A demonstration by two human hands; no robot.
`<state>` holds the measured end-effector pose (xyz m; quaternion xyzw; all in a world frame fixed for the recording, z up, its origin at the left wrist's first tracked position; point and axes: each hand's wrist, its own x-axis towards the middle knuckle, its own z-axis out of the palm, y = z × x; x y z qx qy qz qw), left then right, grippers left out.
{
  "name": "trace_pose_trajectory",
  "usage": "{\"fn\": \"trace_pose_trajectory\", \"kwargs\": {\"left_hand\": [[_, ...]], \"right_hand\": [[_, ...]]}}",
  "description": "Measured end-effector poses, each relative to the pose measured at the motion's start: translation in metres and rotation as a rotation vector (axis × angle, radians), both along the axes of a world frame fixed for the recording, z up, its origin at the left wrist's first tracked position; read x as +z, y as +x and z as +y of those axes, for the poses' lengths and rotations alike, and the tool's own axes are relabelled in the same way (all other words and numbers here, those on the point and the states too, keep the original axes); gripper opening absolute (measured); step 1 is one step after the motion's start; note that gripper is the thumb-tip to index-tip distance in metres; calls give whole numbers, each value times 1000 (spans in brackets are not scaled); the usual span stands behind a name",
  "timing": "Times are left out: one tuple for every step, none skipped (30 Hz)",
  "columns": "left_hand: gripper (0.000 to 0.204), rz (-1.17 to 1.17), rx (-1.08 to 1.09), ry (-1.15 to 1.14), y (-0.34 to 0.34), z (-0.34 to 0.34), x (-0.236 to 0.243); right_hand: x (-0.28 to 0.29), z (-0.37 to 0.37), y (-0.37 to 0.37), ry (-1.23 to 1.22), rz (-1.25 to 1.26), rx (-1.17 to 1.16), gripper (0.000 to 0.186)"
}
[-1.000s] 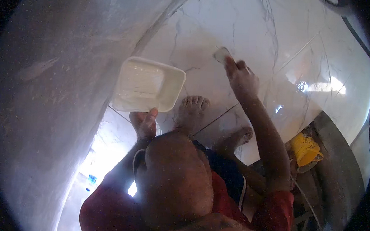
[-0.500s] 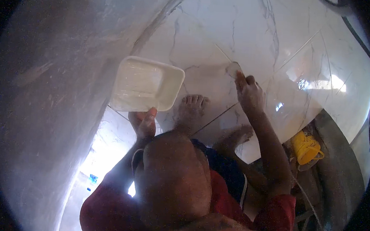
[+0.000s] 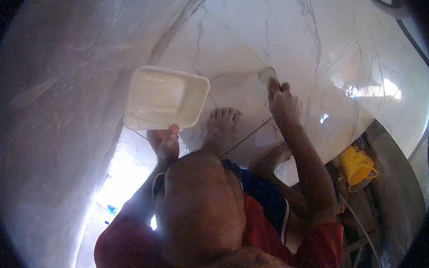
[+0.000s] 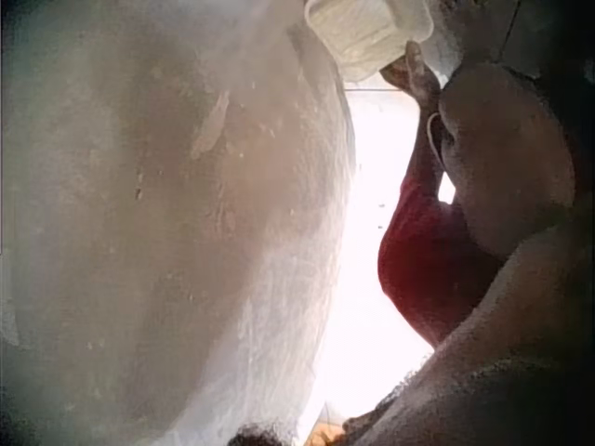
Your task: The person applies white grout to the seams between floor tiles using a tool while holding a small container of grout by hand.
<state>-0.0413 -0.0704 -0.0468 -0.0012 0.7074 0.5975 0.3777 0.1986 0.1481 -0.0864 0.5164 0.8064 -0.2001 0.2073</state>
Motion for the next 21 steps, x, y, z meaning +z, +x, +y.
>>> {"fn": "trace_pose_trajectory", "kwargs": {"left_hand": [[71, 7, -5, -15, -1, 1, 0], [70, 17, -5, -29, -1, 3, 1], [70, 40, -17, 2, -3, 2, 3], [69, 59, -30, 35, -3, 2, 5], [69, 46, -42, 40, -3, 5, 1], [67, 77, -50, 41, -3, 8, -2], [66, 114, -60, 44, -2, 10, -2], [66, 115, -75, 51, -4, 9, -3], [57, 225, -127, -19, -7, 1, -9], [53, 275, -164, -51, -8, -2, -11], [49, 325, -197, -82, -9, -4, -12], [42, 256, -105, -51, -8, -5, -13], [40, 250, -133, -85, -9, -2, -11], [38, 251, -160, -123, -10, 1, -5], [36, 249, -189, -155, -12, 5, 0], [36, 266, -238, -147, -14, 12, 9], [37, 281, -287, -139, -14, 15, 13], [42, 198, -161, -112, -10, 11, 8], [47, 124, -25, -75, -5, 8, 4], [52, 121, -23, 17, -2, 14, 7], [58, 119, -21, 111, 0, 18, 8]], "right_hand": [[7, -4, 1, 1, -4, -2, 25], [16, -6, 1, -49, -33, -15, 24], [22, -6, -2, -100, -61, -28, 24], [26, -4, -10, -99, -66, -29, 24], [25, 2, -22, -100, -17, -54, 23], [20, 8, -34, -102, 34, -78, 23], [3, 12, -41, -39, 82, -79, 23], [-15, 16, -51, 25, 134, -80, 25], [-14, 22, -68, 89, 177, 56, 25], [-10, 28, -84, 152, 214, 189, 25], [-9, 34, -98, 158, 222, 250, 26], [-6, 39, -109, 165, 229, 311, 27], [-5, 42, -117, 166, 208, 296, 27], [-1, 45, -125, 95, 164, 332, 28], [5, 49, -126, 23, 119, 365, 30], [10, 51, -124, -7, 66, 367, 31], [9, 51, -116, -7, 63, 365, 31], [6, 51, -100, 18, 62, 364, 32], [4, 51, -84, 42, 65, 368, 32], [0, 50, -66, 88, 23, 402, 32], [-2, 52, -47, 137, -19, 435, 33]]}}
